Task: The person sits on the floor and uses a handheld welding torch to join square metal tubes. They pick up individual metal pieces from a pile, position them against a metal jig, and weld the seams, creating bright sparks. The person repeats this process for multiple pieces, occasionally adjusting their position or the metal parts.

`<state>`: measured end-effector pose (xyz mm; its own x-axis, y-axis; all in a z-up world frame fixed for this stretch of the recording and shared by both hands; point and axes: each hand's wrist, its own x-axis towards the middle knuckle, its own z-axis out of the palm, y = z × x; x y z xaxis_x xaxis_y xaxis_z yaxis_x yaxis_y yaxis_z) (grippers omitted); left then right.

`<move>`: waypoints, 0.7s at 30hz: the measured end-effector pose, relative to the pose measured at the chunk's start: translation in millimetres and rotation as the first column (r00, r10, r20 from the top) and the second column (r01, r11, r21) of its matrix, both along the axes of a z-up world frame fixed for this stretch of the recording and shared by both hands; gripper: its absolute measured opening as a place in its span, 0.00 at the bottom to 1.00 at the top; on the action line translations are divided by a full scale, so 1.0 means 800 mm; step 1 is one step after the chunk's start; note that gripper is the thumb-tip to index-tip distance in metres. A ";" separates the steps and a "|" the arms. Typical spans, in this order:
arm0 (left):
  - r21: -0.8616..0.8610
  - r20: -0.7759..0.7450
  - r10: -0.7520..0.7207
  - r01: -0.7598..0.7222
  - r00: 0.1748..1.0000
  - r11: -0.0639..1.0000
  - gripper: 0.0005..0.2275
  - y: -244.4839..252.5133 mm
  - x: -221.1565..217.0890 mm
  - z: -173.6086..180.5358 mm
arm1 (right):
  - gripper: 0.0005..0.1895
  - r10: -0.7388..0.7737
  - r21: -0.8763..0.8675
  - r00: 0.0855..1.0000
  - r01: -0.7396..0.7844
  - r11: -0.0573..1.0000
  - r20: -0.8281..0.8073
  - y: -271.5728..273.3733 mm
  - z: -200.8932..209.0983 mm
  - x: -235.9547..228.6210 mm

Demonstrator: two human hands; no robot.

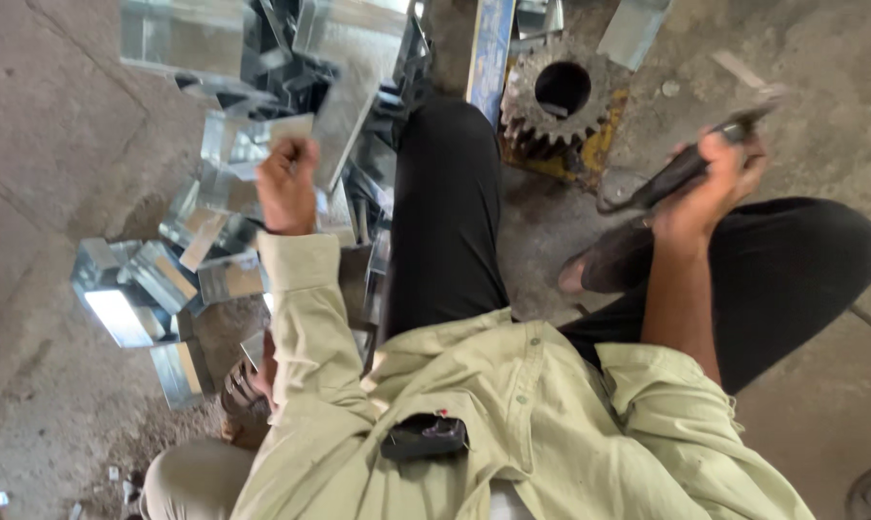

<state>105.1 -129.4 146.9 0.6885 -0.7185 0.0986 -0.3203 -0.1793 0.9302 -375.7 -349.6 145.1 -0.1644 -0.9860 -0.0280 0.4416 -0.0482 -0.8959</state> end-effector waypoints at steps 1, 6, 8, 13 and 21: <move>-0.060 -0.100 -0.055 0.049 0.994 0.997 0.09 0.006 -0.015 0.038 | 0.29 -0.048 0.100 0.991 0.035 0.994 0.127 -0.004 -0.002 -0.011; -0.241 -0.250 -0.408 0.352 0.878 0.904 0.10 -0.049 -0.055 0.198 | 0.34 -0.090 0.397 0.952 -0.036 0.917 0.293 -0.028 -0.016 -0.049; -0.321 -0.247 -0.518 0.436 0.819 0.841 0.13 -0.079 -0.077 0.212 | 0.30 -0.028 0.430 0.974 -0.074 0.900 0.225 -0.023 -0.029 -0.037; -0.106 -0.063 -0.475 0.468 0.877 0.877 0.19 -0.126 -0.142 0.141 | 0.20 -0.014 0.290 0.999 0.025 0.957 -0.041 0.001 -0.019 -0.002; 0.246 0.381 -0.713 0.679 0.588 0.692 0.29 -0.327 -0.224 -0.005 | 0.35 -0.153 -0.063 0.717 0.152 0.986 -0.680 0.013 -0.008 0.039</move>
<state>-74.1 -390.8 142.9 -0.1262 -0.9767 0.1736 -0.7183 0.2107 0.6631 -344.5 -339.3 138.4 -0.2862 -0.9458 0.1535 -0.3008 -0.0633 -0.9516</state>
